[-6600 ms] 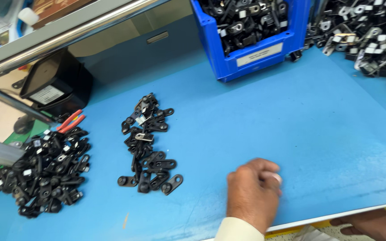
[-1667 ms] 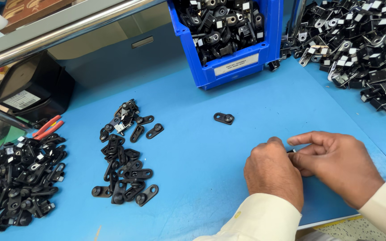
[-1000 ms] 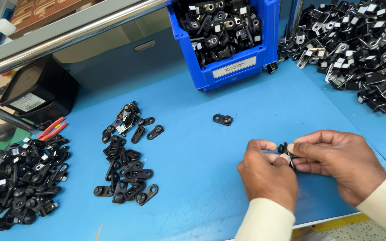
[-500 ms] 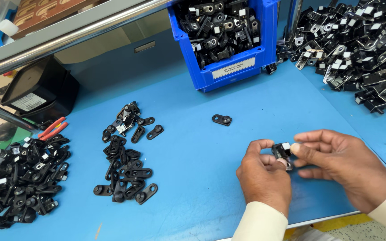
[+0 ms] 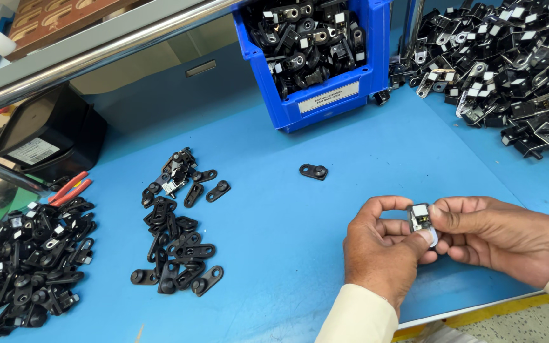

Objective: The person repeatedly picks up small black plastic housings and metal clips from a blue workbench, inserts the metal clip into the housing, and places the assembled unit on the table. The process is repeated for multiple units throughout the clip.

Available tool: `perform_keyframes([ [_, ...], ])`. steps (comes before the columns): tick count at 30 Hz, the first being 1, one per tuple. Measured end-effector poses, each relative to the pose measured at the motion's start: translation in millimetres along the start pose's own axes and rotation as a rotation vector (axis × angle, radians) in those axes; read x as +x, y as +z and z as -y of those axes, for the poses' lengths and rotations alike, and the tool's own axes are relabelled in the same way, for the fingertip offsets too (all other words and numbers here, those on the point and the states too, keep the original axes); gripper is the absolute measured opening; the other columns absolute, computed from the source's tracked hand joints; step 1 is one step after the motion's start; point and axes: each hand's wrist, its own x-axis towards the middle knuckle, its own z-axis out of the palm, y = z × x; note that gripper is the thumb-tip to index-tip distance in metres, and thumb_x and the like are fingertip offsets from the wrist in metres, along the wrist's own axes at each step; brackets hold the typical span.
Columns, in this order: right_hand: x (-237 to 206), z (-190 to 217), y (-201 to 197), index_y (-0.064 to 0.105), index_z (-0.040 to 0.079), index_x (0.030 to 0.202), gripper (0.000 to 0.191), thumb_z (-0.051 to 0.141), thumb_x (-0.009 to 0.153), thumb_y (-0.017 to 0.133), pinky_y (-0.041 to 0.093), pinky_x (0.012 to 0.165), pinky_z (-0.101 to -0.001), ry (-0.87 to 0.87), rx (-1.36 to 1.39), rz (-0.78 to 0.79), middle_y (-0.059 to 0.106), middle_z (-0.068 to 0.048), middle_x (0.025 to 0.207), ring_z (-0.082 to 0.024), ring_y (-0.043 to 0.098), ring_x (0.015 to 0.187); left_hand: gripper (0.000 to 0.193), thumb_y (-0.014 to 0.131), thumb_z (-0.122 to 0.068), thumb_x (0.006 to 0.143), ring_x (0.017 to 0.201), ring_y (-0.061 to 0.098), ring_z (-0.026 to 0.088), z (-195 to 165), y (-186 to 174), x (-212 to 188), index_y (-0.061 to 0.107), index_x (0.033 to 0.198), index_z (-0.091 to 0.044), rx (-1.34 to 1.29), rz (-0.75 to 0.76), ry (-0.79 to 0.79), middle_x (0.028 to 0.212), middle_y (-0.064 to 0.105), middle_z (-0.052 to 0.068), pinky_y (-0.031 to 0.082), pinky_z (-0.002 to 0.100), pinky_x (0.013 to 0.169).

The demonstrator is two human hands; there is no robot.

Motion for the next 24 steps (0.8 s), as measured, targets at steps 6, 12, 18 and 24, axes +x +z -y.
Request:
perform_keyframes([
  [6, -18.9, -12.9, 33.4, 0.068, -0.007, 0.106, 0.022, 0.014, 0.106, 0.064, 0.060, 0.072, -0.0352, -0.230, -0.069, -0.290, 0.070, -0.016, 0.089, -0.021, 0.069, 0.077, 0.029, 0.069, 0.003, 0.088, 0.063, 0.068, 0.011, -6.0, 5.7, -5.1, 0.068, 0.114, -0.011, 0.236, -0.149, 0.053, 0.084, 0.067, 0.004, 0.058, 0.025, 0.049],
  [12, -42.9, -31.2, 62.4, 0.076, 0.007, 0.107, 0.020, 0.022, 0.102, 0.064, 0.061, 0.069, -0.0305, -0.632, -0.571, -0.564, 0.068, -0.009, 0.093, -0.017, 0.073, 0.076, 0.031, 0.069, 0.004, 0.087, 0.059, 0.066, 0.011, -8.0, 7.7, -6.0, 0.070, 0.114, -0.012, 0.268, -0.149, 0.011, 0.085, 0.066, 0.003, 0.057, 0.027, 0.047],
  [18, -46.9, -20.2, 48.7, 0.072, 0.002, 0.119, 0.024, 0.015, 0.100, 0.065, 0.062, 0.072, -0.0368, -0.354, -0.283, -0.330, 0.072, -0.015, 0.100, -0.023, 0.078, 0.087, 0.037, 0.072, 0.006, 0.086, 0.064, 0.069, 0.006, -1.3, 4.7, 2.2, 0.073, 0.118, -0.012, 0.088, -0.162, 0.059, 0.089, 0.065, 0.001, 0.062, 0.022, 0.057],
  [24, -36.4, -9.8, 49.4, 0.072, -0.009, 0.109, 0.026, 0.015, 0.103, 0.065, 0.056, 0.078, -0.0363, -0.062, -0.004, -0.288, 0.072, -0.018, 0.090, -0.024, 0.068, 0.084, 0.036, 0.067, 0.007, 0.086, 0.059, 0.067, 0.011, -5.4, 7.9, -0.1, 0.069, 0.117, -0.011, 0.079, -0.138, -0.003, 0.088, 0.065, 0.003, 0.056, 0.025, 0.051],
])
